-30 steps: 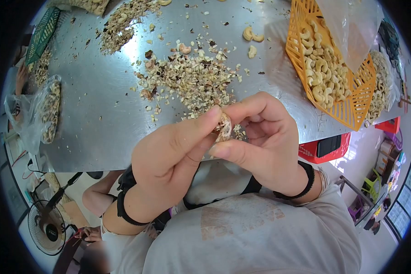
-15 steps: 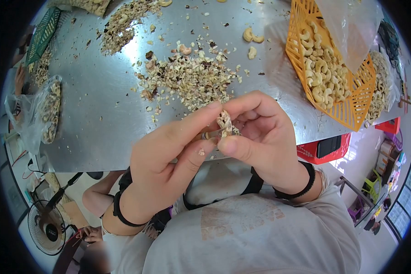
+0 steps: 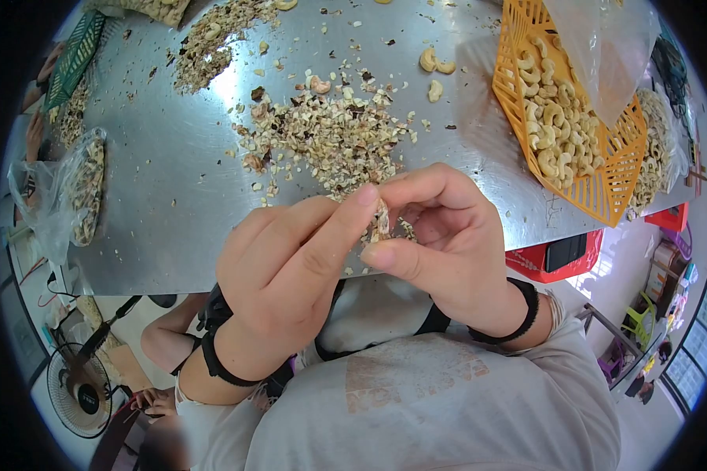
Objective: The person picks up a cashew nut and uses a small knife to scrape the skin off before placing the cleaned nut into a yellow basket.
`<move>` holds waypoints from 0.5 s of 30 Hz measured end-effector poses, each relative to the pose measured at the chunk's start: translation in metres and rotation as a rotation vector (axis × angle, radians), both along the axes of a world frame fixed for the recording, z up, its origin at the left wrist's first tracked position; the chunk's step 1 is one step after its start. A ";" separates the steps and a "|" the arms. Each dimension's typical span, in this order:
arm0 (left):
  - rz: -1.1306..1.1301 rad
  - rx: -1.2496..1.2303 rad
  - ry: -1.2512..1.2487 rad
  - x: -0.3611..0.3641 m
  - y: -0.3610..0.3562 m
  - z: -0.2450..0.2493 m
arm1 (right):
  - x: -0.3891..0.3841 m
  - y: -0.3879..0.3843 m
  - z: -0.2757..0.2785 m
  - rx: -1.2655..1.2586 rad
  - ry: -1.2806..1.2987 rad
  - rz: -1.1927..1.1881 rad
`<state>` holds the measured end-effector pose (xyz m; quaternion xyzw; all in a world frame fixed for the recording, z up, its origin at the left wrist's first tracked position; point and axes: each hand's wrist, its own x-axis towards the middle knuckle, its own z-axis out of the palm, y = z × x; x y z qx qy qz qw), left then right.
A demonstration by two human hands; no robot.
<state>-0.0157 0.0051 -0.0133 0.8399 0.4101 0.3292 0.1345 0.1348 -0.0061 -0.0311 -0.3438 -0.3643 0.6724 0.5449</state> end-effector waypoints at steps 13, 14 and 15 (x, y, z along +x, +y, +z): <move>-0.011 -0.440 -0.300 0.004 0.000 0.008 | 0.003 0.000 0.003 -0.096 0.075 0.035; -0.020 -0.266 -0.158 0.002 0.001 0.006 | 0.003 0.000 0.002 -0.087 0.059 0.038; -0.029 -0.092 -0.017 0.000 0.002 0.005 | 0.003 -0.001 0.001 -0.079 0.042 0.039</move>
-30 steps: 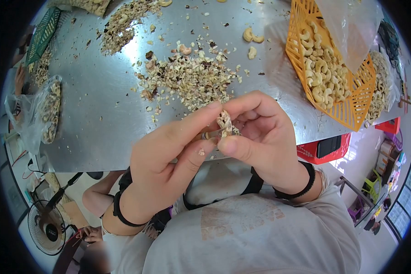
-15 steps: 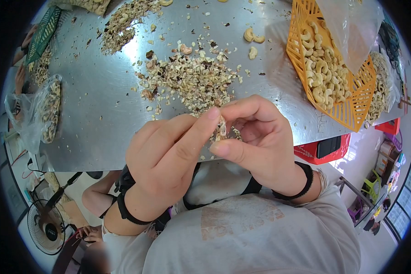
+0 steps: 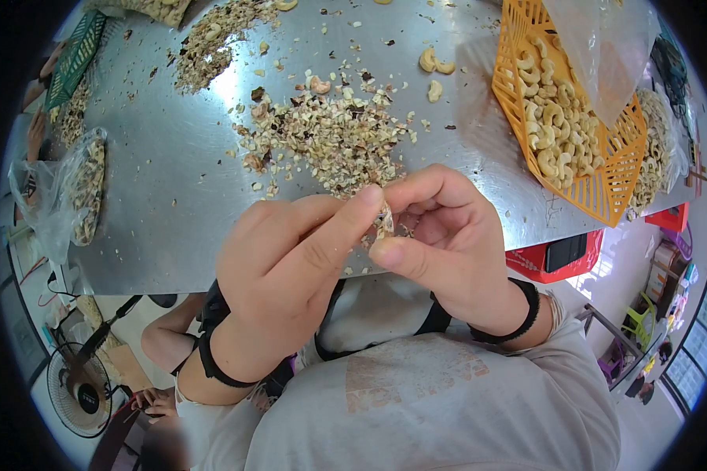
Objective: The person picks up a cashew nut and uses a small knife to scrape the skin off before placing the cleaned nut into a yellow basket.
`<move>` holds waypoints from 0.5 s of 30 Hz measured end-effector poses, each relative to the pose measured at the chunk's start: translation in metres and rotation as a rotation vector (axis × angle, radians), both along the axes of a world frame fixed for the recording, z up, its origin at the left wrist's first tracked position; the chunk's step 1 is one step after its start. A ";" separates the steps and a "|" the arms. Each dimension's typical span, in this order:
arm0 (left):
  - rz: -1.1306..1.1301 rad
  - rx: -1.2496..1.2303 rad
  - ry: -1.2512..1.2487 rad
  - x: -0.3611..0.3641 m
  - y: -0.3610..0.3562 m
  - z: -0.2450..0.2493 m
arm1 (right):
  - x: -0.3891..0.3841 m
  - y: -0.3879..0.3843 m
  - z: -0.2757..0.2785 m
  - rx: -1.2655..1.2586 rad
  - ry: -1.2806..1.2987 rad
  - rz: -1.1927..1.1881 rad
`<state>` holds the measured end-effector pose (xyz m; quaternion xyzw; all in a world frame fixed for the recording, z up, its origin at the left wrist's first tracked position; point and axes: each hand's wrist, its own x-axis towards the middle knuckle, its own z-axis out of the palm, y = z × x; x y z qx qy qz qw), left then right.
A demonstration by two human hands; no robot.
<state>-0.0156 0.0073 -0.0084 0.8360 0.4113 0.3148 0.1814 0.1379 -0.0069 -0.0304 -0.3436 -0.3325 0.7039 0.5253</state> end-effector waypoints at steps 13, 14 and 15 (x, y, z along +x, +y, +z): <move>-0.023 -0.340 -0.235 0.000 0.003 0.008 | 0.003 0.001 0.002 -0.061 0.060 0.068; -0.031 -0.326 -0.216 -0.002 0.004 0.008 | 0.003 0.001 0.002 -0.061 0.056 0.075; -0.040 -0.312 -0.197 -0.002 0.004 0.008 | 0.004 0.001 0.002 -0.060 0.051 0.082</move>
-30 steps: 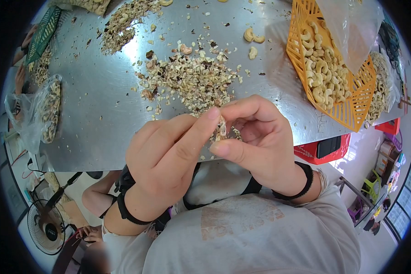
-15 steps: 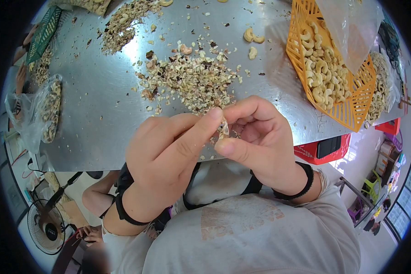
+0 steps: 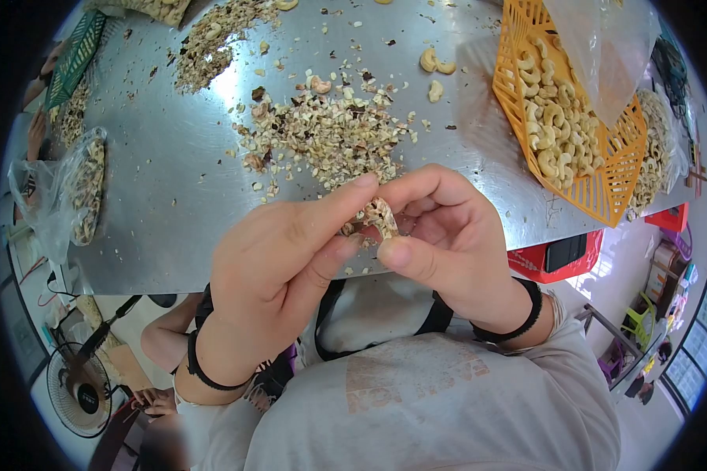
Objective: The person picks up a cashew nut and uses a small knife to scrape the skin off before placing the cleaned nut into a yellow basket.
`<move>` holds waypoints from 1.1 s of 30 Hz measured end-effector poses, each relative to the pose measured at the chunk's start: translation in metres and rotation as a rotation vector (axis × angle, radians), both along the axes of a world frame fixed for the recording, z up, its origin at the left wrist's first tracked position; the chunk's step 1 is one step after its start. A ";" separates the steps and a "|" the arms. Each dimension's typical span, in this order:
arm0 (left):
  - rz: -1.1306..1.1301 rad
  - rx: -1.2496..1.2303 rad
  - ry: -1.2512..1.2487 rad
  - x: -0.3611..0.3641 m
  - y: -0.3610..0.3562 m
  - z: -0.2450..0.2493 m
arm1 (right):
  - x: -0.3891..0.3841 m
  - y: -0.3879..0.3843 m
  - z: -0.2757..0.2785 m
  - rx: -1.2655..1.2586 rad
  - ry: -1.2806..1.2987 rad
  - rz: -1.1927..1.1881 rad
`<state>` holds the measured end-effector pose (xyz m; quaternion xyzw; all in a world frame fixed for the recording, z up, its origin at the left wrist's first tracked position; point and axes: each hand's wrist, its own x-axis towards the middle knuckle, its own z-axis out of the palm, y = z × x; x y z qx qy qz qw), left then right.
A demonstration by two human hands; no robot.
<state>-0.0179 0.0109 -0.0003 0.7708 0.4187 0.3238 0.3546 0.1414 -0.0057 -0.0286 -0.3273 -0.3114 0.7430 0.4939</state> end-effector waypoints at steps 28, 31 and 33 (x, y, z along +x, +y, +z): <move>0.023 -0.135 -0.087 -0.001 -0.002 0.002 | 0.002 0.002 0.004 -0.075 0.086 -0.008; 0.036 -0.261 -0.105 -0.003 -0.004 0.007 | 0.001 0.003 0.002 -0.066 0.111 -0.026; 0.020 -0.363 -0.131 -0.005 -0.004 0.008 | 0.002 0.002 -0.003 -0.058 0.065 -0.019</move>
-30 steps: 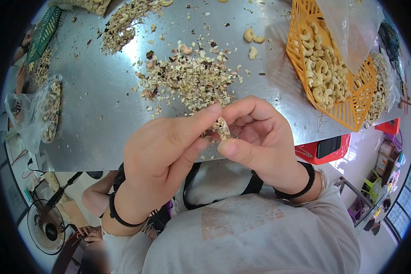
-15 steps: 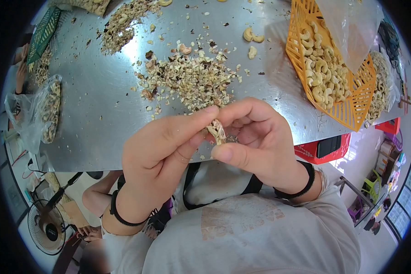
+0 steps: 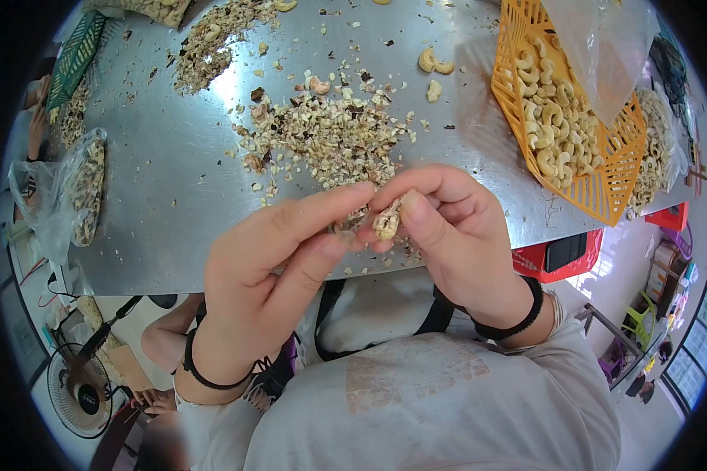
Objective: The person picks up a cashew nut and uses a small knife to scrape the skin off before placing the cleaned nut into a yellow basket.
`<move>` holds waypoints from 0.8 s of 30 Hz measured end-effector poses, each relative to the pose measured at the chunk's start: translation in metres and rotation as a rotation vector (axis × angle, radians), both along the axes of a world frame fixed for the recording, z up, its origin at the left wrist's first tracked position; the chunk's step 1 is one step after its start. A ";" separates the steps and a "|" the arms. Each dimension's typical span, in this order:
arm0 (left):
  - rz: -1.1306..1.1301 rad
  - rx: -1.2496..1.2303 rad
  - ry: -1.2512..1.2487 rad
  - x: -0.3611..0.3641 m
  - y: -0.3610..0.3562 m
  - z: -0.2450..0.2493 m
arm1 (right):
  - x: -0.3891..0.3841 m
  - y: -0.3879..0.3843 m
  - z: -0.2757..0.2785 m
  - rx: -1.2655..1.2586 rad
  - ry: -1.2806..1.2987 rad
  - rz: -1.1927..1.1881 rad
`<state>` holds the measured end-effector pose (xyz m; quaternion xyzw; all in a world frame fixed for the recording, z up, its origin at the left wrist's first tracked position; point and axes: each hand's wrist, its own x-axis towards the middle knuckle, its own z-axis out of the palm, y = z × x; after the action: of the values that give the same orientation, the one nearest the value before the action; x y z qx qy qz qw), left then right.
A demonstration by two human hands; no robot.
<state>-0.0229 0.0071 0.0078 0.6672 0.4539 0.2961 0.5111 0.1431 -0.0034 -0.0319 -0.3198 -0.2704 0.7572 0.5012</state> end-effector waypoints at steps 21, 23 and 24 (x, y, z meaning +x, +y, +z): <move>-0.052 -0.021 -0.111 0.009 -0.005 -0.004 | 0.001 -0.001 0.005 0.099 -0.024 -0.077; -0.054 0.052 -0.049 0.009 -0.006 -0.005 | 0.000 -0.001 0.002 0.155 -0.089 -0.090; -0.056 0.124 0.012 0.009 -0.006 -0.006 | 0.000 -0.002 0.001 0.211 -0.155 -0.105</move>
<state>-0.0140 0.0008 0.0019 0.7121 0.4188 0.3050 0.4739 0.1429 -0.0051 -0.0310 -0.3366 -0.3696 0.6703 0.5484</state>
